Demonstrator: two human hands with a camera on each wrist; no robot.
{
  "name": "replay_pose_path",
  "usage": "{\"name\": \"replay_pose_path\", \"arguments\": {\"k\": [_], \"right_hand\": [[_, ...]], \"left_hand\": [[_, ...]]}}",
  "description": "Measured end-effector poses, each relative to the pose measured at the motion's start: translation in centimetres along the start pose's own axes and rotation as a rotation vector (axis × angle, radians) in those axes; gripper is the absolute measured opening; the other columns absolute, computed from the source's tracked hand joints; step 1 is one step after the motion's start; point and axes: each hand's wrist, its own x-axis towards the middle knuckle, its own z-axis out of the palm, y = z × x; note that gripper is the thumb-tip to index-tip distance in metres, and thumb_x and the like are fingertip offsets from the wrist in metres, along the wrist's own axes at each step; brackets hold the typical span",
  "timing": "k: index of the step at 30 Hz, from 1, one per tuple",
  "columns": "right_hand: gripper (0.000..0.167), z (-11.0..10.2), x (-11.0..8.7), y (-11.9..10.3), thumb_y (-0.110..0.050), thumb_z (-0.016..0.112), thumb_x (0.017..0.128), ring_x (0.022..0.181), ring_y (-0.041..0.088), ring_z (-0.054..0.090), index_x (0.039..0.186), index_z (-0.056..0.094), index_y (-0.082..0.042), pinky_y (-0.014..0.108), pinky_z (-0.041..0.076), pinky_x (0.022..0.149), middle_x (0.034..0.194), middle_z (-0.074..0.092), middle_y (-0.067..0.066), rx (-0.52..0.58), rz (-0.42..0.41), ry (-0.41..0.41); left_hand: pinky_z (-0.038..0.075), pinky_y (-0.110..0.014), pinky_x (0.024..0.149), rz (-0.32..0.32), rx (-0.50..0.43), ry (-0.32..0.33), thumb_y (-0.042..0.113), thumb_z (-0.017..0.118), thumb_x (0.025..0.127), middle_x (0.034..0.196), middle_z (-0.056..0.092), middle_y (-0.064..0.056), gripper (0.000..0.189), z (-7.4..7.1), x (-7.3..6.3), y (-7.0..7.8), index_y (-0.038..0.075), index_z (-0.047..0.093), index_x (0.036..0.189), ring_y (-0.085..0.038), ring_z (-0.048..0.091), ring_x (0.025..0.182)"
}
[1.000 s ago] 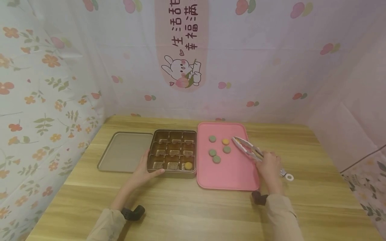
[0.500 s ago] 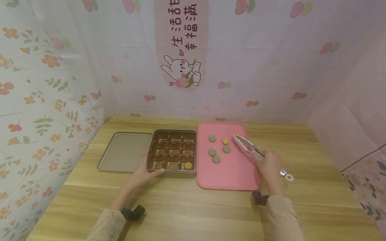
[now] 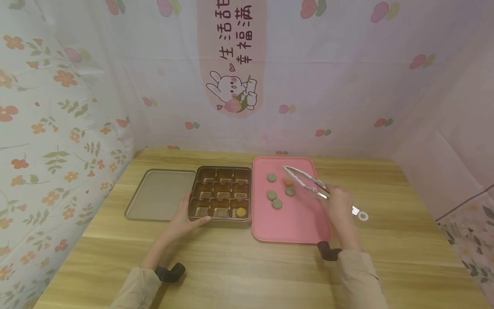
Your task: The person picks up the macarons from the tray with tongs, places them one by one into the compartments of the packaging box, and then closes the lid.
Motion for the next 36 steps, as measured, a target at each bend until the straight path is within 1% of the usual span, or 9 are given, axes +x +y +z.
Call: {"name": "replay_pose_path", "arguments": {"k": [3, 6, 11, 13, 17, 20, 26, 32, 36], "right_hand": [[0.044, -0.2, 0.2, -0.7, -0.011, 0.075, 0.071, 0.087, 0.05, 0.056, 0.106, 0.061, 0.011, 0.057, 0.041, 0.075, 0.096, 0.06, 0.035, 0.005, -0.021, -0.038], [0.047, -0.4, 0.4, -1.3, -0.013, 0.074, 0.073, 0.091, 0.05, 0.055, 0.111, 0.058, 0.011, 0.057, 0.042, 0.076, 0.101, 0.058, 0.036, 0.026, -0.012, -0.102], [0.05, -0.3, 0.7, -2.4, -0.014, 0.073, 0.076, 0.09, 0.045, 0.055, 0.116, 0.056, 0.01, 0.052, 0.046, 0.071, 0.106, 0.057, 0.035, 0.081, -0.002, -0.191], [0.048, 0.0, 0.7, -2.9, -0.014, 0.073, 0.076, 0.088, 0.042, 0.056, 0.115, 0.058, 0.009, 0.049, 0.046, 0.069, 0.105, 0.058, 0.033, 0.102, -0.03, -0.198], [0.043, 0.4, 0.6, -4.0, -0.012, 0.075, 0.073, 0.089, 0.04, 0.057, 0.11, 0.061, 0.007, 0.05, 0.046, 0.071, 0.102, 0.062, 0.029, 0.122, -0.111, -0.18], [0.044, 0.6, 0.2, -5.0, -0.011, 0.076, 0.072, 0.091, 0.04, 0.057, 0.109, 0.062, 0.007, 0.05, 0.047, 0.073, 0.102, 0.062, 0.027, 0.119, -0.143, -0.176], [0.044, 1.0, -0.4, -7.3, -0.009, 0.076, 0.072, 0.09, 0.035, 0.055, 0.112, 0.062, 0.006, 0.044, 0.048, 0.072, 0.101, 0.06, 0.024, 0.146, -0.193, -0.243], [0.037, 1.7, -1.0, -9.5, -0.01, 0.08, 0.066, 0.083, 0.031, 0.057, 0.1, 0.068, -0.001, 0.042, 0.046, 0.072, 0.096, 0.065, 0.017, 0.098, -0.277, -0.229], [0.04, 2.2, -1.4, -10.4, -0.008, 0.082, 0.063, 0.079, 0.024, 0.054, 0.1, 0.069, -0.003, 0.035, 0.044, 0.068, 0.089, 0.064, 0.011, 0.087, -0.326, -0.214]], "left_hand": [[0.017, -0.062, 0.107, 0.003, 0.0, 0.002, 0.051, 0.071, 0.072, 0.153, -0.007, -0.021, 0.115, 0.0, 0.0, 0.0, 0.009, -0.006, 0.147, -0.044, 0.004, 0.138], [0.018, -0.062, 0.107, 0.004, 0.0, 0.002, 0.052, 0.071, 0.072, 0.152, -0.007, -0.021, 0.115, 0.0, 0.0, 0.0, 0.009, -0.006, 0.147, -0.044, 0.005, 0.138], [0.018, -0.062, 0.107, -0.003, 0.003, 0.0, 0.052, 0.07, 0.072, 0.152, -0.007, -0.021, 0.115, 0.0, 0.1, 0.0, 0.01, -0.006, 0.147, -0.044, 0.005, 0.138], [0.018, -0.062, 0.106, -0.004, 0.005, 0.002, 0.052, 0.07, 0.072, 0.153, -0.007, -0.021, 0.115, 0.0, 0.1, -0.1, 0.01, -0.006, 0.147, -0.044, 0.005, 0.138], [0.018, -0.062, 0.107, 0.002, 0.0, 0.004, 0.052, 0.07, 0.072, 0.153, -0.006, -0.021, 0.115, 0.1, 0.1, -0.1, 0.01, -0.006, 0.147, -0.044, 0.005, 0.138], [0.018, -0.061, 0.107, 0.007, -0.006, 0.003, 0.051, 0.07, 0.072, 0.153, -0.006, -0.021, 0.115, 0.1, 0.1, -0.1, 0.01, -0.006, 0.147, -0.044, 0.005, 0.139], [0.018, -0.062, 0.107, -0.004, -0.005, 0.001, 0.051, 0.07, 0.073, 0.153, -0.007, -0.02, 0.115, 0.1, 0.0, -0.3, 0.011, -0.007, 0.147, -0.044, 0.005, 0.138], [0.018, -0.061, 0.107, 0.005, 0.0, 0.008, 0.051, 0.07, 0.072, 0.153, -0.005, -0.02, 0.114, 0.1, 0.0, -0.2, 0.011, -0.006, 0.147, -0.044, 0.006, 0.138], [0.018, -0.061, 0.107, 0.009, -0.011, 0.003, 0.051, 0.071, 0.072, 0.153, -0.006, -0.02, 0.115, 0.1, 0.0, 0.0, 0.011, -0.007, 0.147, -0.043, 0.005, 0.139]]}}
